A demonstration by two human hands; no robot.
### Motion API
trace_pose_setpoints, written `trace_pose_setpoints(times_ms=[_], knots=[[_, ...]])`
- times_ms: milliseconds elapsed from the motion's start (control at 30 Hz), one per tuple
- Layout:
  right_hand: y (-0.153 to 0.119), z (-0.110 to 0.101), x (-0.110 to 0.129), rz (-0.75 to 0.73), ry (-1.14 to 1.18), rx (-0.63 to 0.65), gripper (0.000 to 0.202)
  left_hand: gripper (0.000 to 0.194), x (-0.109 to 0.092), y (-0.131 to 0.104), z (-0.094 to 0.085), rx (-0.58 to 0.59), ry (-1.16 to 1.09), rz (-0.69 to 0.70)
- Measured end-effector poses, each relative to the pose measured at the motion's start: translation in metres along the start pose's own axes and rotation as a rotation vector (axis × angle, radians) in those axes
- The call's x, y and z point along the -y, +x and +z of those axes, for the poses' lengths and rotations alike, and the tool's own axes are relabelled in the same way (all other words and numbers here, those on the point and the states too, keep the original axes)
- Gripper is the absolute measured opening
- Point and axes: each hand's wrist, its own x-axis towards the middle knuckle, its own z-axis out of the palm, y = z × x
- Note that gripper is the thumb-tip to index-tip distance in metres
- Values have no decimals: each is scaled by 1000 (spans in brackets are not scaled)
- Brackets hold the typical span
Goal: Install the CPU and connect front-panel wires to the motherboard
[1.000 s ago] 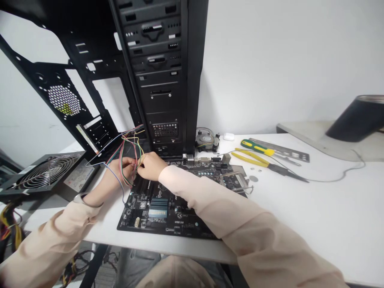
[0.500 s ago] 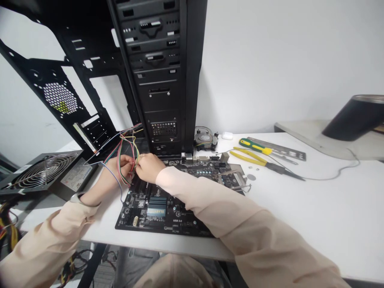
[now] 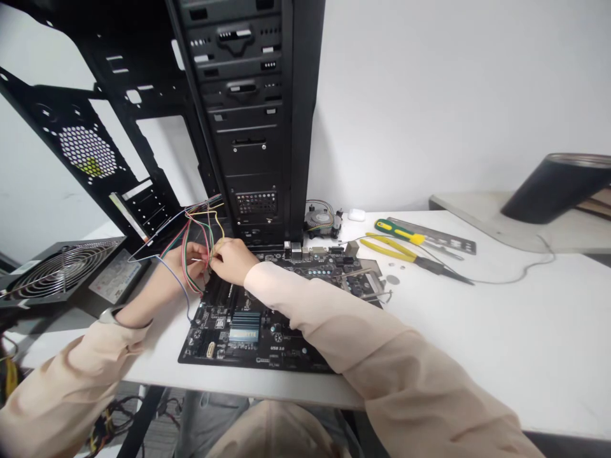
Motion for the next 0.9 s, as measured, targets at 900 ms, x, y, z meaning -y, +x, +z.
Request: trace_pose_setpoints(times_ms=[900], knots=[[-10,-1,1,-90,47,-432,45,10,-6,-4,-8,115,172,30]])
